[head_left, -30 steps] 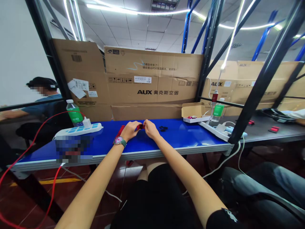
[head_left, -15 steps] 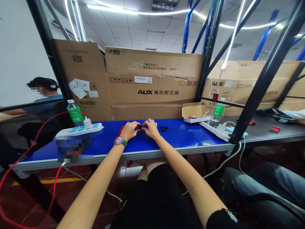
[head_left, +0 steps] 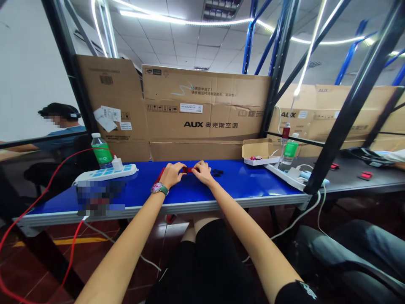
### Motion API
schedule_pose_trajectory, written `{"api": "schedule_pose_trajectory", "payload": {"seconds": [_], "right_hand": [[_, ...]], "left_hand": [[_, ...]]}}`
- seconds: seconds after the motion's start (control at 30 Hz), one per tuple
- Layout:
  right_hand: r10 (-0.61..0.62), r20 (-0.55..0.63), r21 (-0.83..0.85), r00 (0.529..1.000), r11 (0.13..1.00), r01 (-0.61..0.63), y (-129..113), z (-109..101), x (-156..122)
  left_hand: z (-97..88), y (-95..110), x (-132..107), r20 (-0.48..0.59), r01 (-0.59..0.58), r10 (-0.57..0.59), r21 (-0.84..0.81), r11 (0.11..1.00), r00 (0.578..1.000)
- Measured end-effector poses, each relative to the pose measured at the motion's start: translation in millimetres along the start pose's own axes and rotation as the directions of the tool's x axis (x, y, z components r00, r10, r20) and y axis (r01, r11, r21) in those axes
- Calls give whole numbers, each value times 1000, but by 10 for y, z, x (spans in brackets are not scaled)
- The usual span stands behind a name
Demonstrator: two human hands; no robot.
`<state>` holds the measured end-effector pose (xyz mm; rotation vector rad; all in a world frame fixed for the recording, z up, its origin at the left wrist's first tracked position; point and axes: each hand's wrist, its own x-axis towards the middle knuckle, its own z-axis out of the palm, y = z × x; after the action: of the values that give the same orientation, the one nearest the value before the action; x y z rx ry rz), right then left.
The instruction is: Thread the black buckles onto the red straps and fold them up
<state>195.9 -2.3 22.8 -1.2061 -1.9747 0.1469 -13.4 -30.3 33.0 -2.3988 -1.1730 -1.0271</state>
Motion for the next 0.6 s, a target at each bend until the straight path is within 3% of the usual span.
{"api": "schedule_pose_trajectory", "payload": {"seconds": [0.1,0.27,0.33,0.4,0.43,0.47,0.5,0.53,0.57,0.6], "right_hand": [[-14,-12,-23,1000,1000,14,-23,14,-6],[65,-237,57,969,997,-53,13,-80,48],[213,-325,69,922,977,-201,22,-132,32],[370,-427,40,825,919,-391,4,-174,-6],[396,-478,8,784,894,-448,-15,-186,-28],[367,-507,-45,780,892,-449,-39,-188,-51],[288,-497,-120,819,912,-393,-66,-177,-71],[163,-435,-209,886,939,-275,-92,-150,-90],[6,-296,-293,955,951,-97,-117,-107,-104],[-118,-121,-342,985,937,71,-137,-52,-113]], "left_hand": [[3,-1,-1,-5,5,-5,12,1000,1000],[43,-65,-2,-50,70,-71,-27,997,996],[68,-99,-6,-55,64,-67,-66,996,996],[100,-128,-8,-60,52,-59,-106,993,996],[119,-141,-8,-60,55,-63,-124,991,996],[139,-152,-8,-58,65,-74,-141,988,996],[159,-163,-8,-54,84,-94,-157,984,994],[179,-172,-8,-44,112,-122,-177,978,992],[198,-179,-8,-27,146,-154,-200,969,988],[215,-186,-8,0,182,-187,-226,957,982]]}}
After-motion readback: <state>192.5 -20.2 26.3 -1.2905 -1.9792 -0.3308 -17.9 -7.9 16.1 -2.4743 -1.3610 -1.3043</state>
